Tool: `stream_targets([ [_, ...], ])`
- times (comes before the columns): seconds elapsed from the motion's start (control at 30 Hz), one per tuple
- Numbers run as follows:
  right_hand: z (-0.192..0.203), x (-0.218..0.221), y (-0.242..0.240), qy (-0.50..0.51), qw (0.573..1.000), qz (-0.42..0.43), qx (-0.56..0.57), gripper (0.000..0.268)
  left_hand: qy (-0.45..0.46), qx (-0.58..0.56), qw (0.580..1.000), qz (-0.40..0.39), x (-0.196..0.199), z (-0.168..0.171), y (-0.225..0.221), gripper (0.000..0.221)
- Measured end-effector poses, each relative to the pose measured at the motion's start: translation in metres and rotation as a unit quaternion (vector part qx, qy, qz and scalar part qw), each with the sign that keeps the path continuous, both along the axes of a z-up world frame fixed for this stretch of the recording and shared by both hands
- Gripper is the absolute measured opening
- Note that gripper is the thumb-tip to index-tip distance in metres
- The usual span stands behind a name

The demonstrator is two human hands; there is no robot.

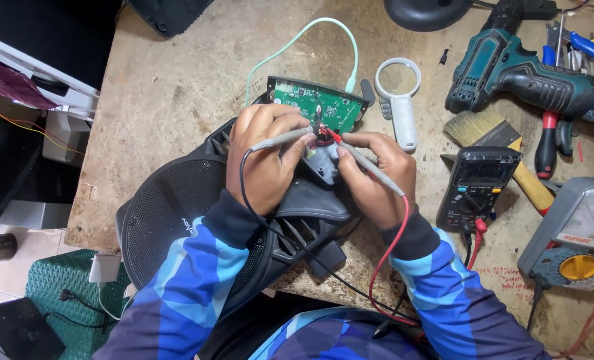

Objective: Probing a circuit board inside a speaker using a multimeter and inspecting it with a magnifying glass

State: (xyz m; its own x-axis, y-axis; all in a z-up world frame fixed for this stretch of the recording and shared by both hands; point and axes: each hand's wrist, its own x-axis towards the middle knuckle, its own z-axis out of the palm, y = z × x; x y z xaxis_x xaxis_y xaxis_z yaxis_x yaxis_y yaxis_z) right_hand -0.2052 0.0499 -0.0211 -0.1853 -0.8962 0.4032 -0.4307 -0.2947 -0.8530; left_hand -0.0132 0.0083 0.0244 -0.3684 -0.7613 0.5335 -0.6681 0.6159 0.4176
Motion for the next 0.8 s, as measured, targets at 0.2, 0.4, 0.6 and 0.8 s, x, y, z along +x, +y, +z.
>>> stream_targets([
  [0.2, -0.003, -0.001, -0.002, 0.080, 0.993, 0.042, -0.073, 0.013, -0.021, -0.006, 1.000, 0.006, 0.003, -0.007, -0.005, 0.014],
  [0.4, 0.005, 0.002, 0.001, 0.063, 0.995, 0.046, -0.055, 0.014, -0.017, 0.032, 0.999, -0.023, -0.001, 0.001, -0.008, 0.014],
  [0.6, 0.008, 0.004, 0.001, 0.084, 0.993, 0.047, -0.070, 0.014, -0.066, 0.077, 0.994, -0.043, -0.005, 0.003, -0.021, 0.019],
  [0.8, 0.009, 0.007, 0.004, 0.094, 0.991, 0.043, -0.083, 0.013, -0.074, 0.090, 0.992, -0.044, -0.006, 0.003, -0.024, 0.020],
])
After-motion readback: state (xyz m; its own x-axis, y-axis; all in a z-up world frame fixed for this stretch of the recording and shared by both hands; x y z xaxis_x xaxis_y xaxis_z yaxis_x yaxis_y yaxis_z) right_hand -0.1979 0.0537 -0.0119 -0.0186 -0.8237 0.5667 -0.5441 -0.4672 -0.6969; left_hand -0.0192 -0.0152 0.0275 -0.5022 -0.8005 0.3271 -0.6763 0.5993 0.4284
